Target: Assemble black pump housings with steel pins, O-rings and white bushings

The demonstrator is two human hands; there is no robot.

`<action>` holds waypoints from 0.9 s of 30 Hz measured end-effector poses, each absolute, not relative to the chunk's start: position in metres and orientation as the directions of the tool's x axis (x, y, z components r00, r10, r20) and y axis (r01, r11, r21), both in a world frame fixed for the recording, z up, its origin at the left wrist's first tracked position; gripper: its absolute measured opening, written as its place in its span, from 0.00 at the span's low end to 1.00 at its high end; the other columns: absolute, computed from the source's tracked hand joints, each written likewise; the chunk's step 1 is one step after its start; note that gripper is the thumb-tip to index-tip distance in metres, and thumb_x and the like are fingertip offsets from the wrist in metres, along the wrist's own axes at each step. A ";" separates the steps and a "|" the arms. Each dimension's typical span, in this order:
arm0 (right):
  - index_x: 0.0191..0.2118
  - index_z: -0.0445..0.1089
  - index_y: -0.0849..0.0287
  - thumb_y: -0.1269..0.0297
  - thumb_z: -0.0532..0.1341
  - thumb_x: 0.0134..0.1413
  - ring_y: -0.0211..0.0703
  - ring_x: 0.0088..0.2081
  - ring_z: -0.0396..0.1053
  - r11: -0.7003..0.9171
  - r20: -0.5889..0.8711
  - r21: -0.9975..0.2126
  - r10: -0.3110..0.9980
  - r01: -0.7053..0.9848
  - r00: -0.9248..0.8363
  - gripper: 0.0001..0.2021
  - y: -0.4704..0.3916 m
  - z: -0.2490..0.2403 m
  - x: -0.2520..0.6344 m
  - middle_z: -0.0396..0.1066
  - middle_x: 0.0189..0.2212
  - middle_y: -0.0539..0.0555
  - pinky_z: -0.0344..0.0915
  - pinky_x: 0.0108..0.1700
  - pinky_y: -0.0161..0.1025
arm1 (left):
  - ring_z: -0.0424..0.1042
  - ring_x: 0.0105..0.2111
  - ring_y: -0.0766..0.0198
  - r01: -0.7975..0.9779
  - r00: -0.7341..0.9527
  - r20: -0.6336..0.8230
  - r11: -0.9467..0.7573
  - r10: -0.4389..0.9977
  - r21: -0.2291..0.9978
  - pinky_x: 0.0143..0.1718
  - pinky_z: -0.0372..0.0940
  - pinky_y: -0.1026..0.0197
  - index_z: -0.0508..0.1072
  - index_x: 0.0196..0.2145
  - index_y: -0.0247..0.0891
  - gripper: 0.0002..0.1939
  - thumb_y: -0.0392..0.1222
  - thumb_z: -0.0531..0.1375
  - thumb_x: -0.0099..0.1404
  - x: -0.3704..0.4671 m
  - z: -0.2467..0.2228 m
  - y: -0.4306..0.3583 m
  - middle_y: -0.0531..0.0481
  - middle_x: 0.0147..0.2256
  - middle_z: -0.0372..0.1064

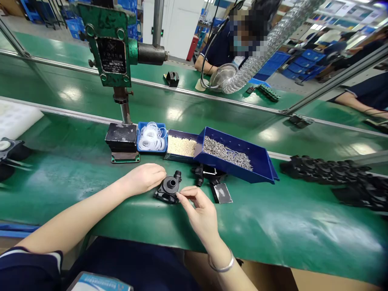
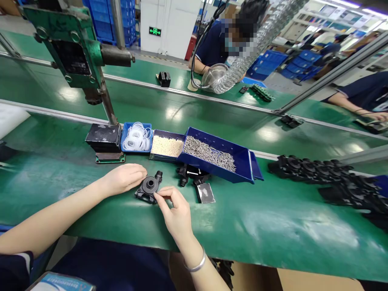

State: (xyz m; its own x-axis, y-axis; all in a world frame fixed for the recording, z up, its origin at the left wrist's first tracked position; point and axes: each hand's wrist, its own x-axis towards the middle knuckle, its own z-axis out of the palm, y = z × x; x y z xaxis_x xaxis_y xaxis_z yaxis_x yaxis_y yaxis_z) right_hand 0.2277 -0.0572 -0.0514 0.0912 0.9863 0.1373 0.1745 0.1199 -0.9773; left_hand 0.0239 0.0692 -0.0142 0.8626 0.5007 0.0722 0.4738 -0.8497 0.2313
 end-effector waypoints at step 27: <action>0.51 0.64 0.67 0.84 0.64 0.54 0.51 0.45 0.69 0.571 0.482 -0.590 0.816 0.571 -0.319 0.20 -0.067 -0.063 0.236 0.71 0.44 0.67 0.72 0.44 0.47 | 0.72 0.42 0.78 0.456 0.861 0.222 -0.888 0.457 0.058 0.48 0.72 0.71 0.71 0.41 0.41 0.09 0.44 0.59 0.63 0.025 -0.024 0.057 0.55 0.40 0.73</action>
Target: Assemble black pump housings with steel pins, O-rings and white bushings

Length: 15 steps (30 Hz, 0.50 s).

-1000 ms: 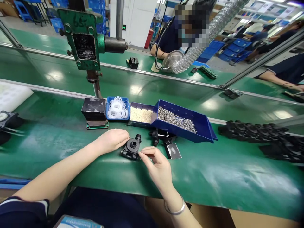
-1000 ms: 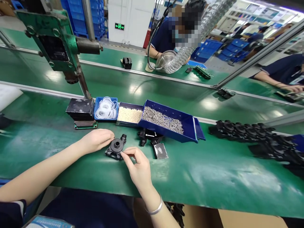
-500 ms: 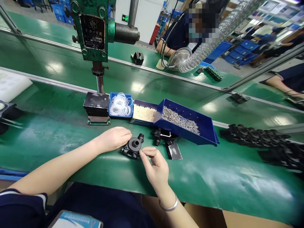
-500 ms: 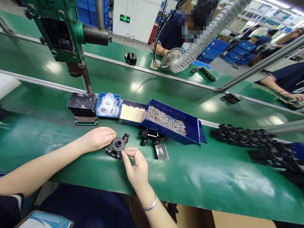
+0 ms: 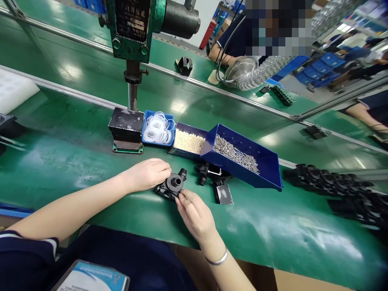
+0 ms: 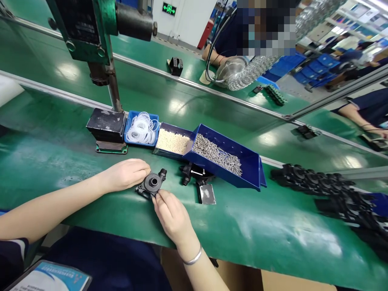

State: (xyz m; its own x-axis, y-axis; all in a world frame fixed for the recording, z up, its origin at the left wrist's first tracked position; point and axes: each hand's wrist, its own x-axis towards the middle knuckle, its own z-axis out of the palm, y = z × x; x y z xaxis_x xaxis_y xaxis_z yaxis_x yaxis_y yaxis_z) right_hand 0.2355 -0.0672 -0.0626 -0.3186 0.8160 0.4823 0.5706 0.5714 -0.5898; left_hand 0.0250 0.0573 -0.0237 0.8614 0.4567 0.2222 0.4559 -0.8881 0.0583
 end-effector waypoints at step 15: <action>0.34 0.76 0.65 0.72 0.67 0.53 0.49 0.36 0.72 -0.202 -0.231 -0.546 0.969 0.813 0.086 0.03 0.093 -0.050 0.387 0.75 0.36 0.61 0.66 0.42 0.44 | 0.75 0.50 0.63 0.597 0.802 -0.245 -0.744 0.544 0.301 0.59 0.67 0.54 0.76 0.43 0.39 0.20 0.44 0.46 0.66 0.167 0.027 0.152 0.46 0.46 0.76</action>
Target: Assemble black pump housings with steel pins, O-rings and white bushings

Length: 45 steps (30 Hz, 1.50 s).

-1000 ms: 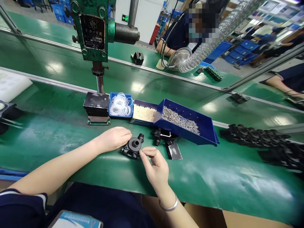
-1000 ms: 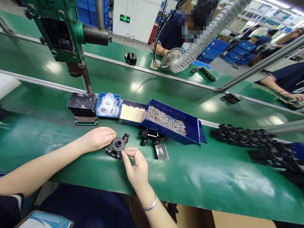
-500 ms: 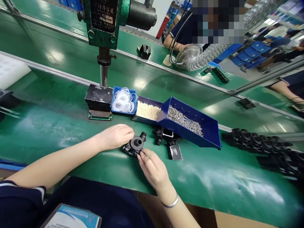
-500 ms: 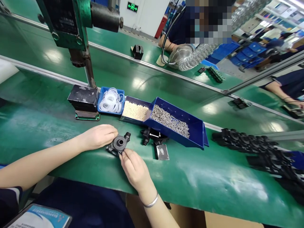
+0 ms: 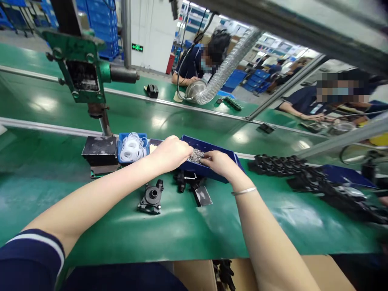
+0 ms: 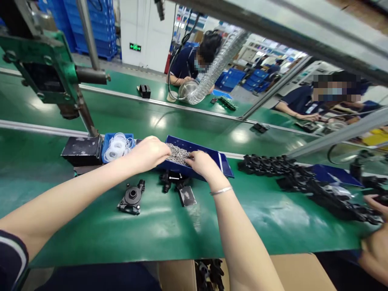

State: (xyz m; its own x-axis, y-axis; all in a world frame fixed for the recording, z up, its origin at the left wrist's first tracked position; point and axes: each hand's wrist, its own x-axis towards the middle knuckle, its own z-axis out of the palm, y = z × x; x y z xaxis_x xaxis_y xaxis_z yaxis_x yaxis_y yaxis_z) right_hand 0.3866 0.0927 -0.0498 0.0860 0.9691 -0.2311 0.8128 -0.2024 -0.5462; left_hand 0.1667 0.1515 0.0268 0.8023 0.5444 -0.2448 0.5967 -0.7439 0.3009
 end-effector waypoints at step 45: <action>0.39 0.68 0.60 0.69 0.59 0.66 0.40 0.37 0.71 0.331 0.324 -0.852 0.942 0.405 -0.089 0.02 -0.006 -0.060 0.252 0.71 0.35 0.54 0.70 0.42 0.38 | 0.74 0.39 0.88 0.693 0.509 -0.232 -0.235 0.829 0.681 0.46 0.66 0.81 0.77 0.32 0.43 0.08 0.48 0.61 0.62 0.018 0.018 0.038 0.62 0.35 0.78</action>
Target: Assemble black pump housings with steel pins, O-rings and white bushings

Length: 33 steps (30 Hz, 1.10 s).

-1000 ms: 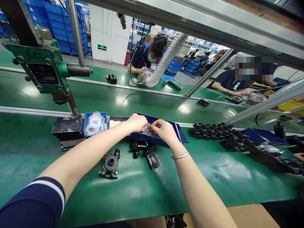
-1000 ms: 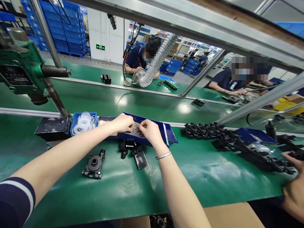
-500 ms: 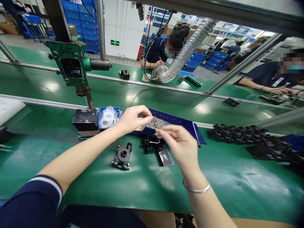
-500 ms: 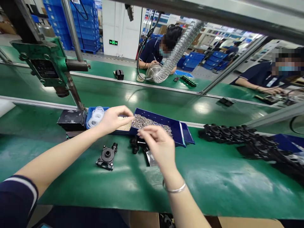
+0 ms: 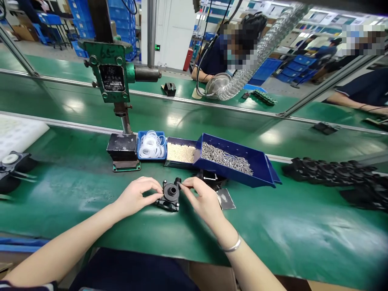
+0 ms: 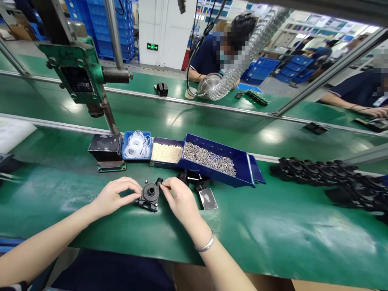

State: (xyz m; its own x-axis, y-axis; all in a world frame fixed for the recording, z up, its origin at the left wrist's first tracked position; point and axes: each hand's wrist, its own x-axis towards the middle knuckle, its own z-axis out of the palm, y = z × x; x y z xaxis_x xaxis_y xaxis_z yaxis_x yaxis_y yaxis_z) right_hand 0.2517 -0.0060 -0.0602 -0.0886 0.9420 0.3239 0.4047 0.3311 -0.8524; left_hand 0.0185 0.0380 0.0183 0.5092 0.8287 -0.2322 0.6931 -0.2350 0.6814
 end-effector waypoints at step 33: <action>0.65 0.55 0.56 0.73 0.60 0.50 0.48 0.51 0.64 -0.100 0.040 -0.780 0.977 0.618 0.209 0.35 -0.125 -0.036 0.309 0.63 0.50 0.59 0.68 0.54 0.45 | 0.73 0.57 0.83 0.659 0.691 -0.349 -0.352 0.633 0.665 0.58 0.65 0.81 0.45 0.67 0.56 0.41 0.51 0.60 0.61 0.054 -0.046 -0.029 0.55 0.60 0.67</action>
State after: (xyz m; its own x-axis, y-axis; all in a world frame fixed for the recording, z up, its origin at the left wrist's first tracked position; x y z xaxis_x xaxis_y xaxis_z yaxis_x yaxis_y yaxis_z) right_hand 0.3087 -0.1248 -0.0365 0.2091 0.9771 0.0401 0.6177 -0.1002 -0.7800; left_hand 0.0541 -0.0290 -0.0463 0.6909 0.6330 -0.3493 0.6585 -0.3517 0.6653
